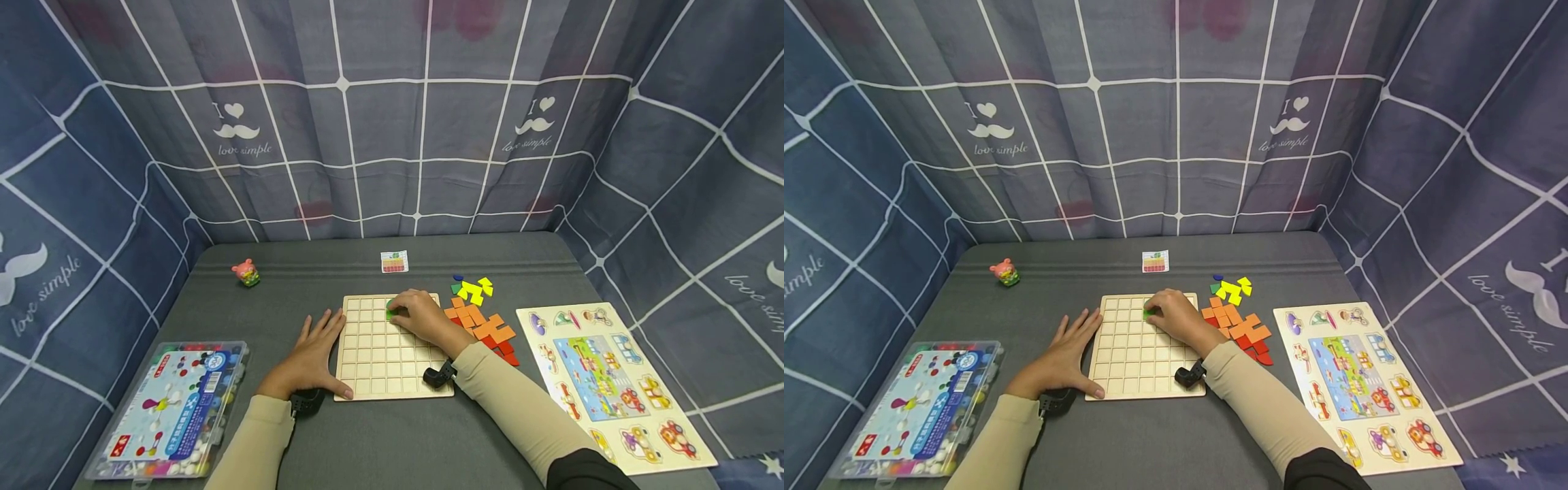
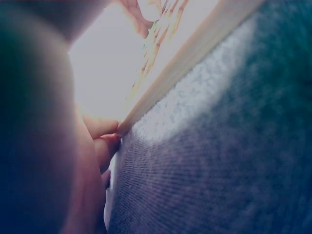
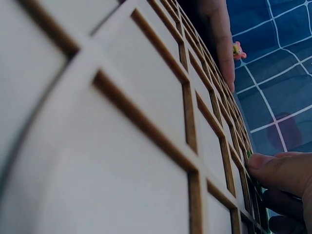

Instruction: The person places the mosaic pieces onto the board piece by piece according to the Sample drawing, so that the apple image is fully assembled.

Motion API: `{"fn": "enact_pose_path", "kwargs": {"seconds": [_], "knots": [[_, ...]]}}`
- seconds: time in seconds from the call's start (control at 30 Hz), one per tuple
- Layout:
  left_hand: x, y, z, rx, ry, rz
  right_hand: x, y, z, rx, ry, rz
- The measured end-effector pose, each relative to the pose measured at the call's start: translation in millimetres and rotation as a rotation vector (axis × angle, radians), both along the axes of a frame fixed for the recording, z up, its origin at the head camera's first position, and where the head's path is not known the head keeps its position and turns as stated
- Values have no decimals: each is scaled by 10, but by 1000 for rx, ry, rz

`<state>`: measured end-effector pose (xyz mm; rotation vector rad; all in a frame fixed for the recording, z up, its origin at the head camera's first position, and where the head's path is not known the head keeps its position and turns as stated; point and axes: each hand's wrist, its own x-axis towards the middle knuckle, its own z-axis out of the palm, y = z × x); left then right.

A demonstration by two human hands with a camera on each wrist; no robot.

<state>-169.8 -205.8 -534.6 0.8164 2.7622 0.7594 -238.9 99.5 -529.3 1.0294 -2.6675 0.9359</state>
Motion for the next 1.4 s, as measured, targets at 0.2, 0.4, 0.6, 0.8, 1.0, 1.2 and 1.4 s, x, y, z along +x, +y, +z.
{"fn": "enact_pose_path", "kwargs": {"seconds": [0.2, 0.4, 0.6, 0.8, 1.0, 1.2, 1.4], "knots": [[2, -7, 1, -2, -6, 4, 2, 6, 19, -14, -9, 6], [8, -12, 4, 9, -2, 0, -12, 90, 61, -37, -16, -24], [14, -21, 1, 19, 1, -2, -79, 263, 128, -61, -57, -93], [12, -30, -7, 5, 2, 3, -173, 468, 141, -83, -85, -145], [9, -30, 5, 20, 1, -7, -250, 757, 88, -58, -108, -214], [-1, -24, -6, 24, 4, -16, -336, 1075, 47, -34, -46, -275], [1, -14, 8, 19, -5, -8, -375, 1288, 32, -31, -108, -315]]}}
